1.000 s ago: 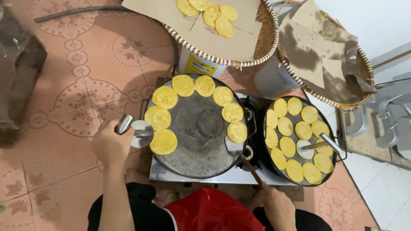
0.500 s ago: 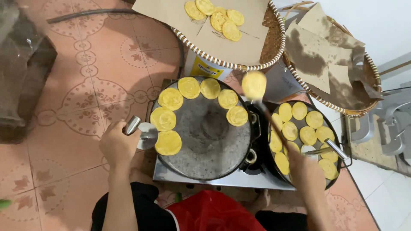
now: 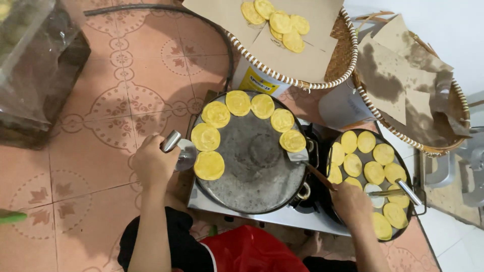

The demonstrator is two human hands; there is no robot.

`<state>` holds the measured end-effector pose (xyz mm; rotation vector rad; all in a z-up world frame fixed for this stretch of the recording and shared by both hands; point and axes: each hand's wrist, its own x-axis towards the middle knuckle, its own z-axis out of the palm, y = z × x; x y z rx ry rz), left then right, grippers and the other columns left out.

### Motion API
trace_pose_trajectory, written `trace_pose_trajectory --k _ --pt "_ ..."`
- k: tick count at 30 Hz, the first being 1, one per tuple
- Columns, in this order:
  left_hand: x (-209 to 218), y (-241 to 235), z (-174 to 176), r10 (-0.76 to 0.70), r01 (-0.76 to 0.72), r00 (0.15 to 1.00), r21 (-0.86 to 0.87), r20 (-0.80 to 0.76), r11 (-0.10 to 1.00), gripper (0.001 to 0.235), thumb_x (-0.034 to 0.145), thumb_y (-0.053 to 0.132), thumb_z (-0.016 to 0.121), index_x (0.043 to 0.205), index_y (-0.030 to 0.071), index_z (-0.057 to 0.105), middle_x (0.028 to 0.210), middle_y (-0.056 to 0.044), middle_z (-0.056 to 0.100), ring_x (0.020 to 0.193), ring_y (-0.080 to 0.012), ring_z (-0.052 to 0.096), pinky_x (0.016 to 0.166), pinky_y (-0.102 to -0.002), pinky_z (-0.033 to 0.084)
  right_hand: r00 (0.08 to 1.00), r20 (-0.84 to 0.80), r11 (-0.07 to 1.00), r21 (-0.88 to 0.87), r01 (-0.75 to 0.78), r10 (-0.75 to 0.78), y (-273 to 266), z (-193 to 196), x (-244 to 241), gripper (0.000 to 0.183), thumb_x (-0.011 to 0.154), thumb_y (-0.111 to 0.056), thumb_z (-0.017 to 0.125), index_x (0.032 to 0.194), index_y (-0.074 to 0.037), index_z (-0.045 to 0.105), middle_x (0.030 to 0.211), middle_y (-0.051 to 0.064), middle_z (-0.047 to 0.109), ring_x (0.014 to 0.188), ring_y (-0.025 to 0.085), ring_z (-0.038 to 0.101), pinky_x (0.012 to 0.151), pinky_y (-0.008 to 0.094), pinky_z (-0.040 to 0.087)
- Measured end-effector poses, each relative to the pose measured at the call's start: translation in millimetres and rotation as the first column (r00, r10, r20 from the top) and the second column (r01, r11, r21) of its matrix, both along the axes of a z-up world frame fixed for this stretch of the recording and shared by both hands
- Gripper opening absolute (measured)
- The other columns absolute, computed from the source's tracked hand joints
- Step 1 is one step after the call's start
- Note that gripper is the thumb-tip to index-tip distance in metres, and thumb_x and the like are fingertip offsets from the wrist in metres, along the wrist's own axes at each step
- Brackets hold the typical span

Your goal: Flipping and pressing thin yellow dough discs on a griddle.

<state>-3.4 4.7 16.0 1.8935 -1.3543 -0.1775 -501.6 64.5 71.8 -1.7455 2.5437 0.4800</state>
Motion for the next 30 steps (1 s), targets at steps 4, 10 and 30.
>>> trace_pose_trajectory --k 4,10,30 --pt "-0.8 1.4 -1.3 -0.021 0.019 0.999 -0.045 -0.032 0.999 0.018 0.077 0.021 0.077 0.081 0.008 0.066 0.084 -0.010 0.068 0.076 -0.0351 0.066 0.067 -0.046 0.051 0.996 -0.090 0.998 0.065 -0.021 0.026 -35.4 103.8 57.4 0.028 0.091 -0.033 0.061 0.104 -0.015 0.078 0.099 0.016 0.077 0.095 0.035 0.076 0.081 0.050 0.060" --pt "-2.3 0.0 3.7 -0.002 0.004 0.999 -0.032 0.039 0.999 0.019 0.075 0.021 0.078 0.080 0.006 0.067 0.083 -0.010 0.069 0.075 -0.0361 0.067 0.066 -0.048 0.050 0.989 -0.128 0.998 -0.007 -0.069 0.068 -22.3 81.0 53.1 0.038 0.106 -0.037 0.050 0.099 -0.009 0.075 0.092 0.018 0.077 0.089 0.036 0.076 0.078 0.050 0.059" --pt "-8.5 -7.2 -10.5 -0.015 0.016 1.000 0.088 -0.016 0.996 0.024 0.074 0.027 0.079 0.086 0.007 0.073 0.085 -0.014 0.071 0.078 -0.0395 0.068 0.069 -0.050 0.052 0.955 0.296 0.951 -0.292 0.098 -0.007 21.8 -1.9 -16.5 0.032 0.095 -0.033 0.066 0.125 -0.030 0.076 0.083 0.023 0.072 0.068 0.039 0.072 0.066 0.050 0.056"
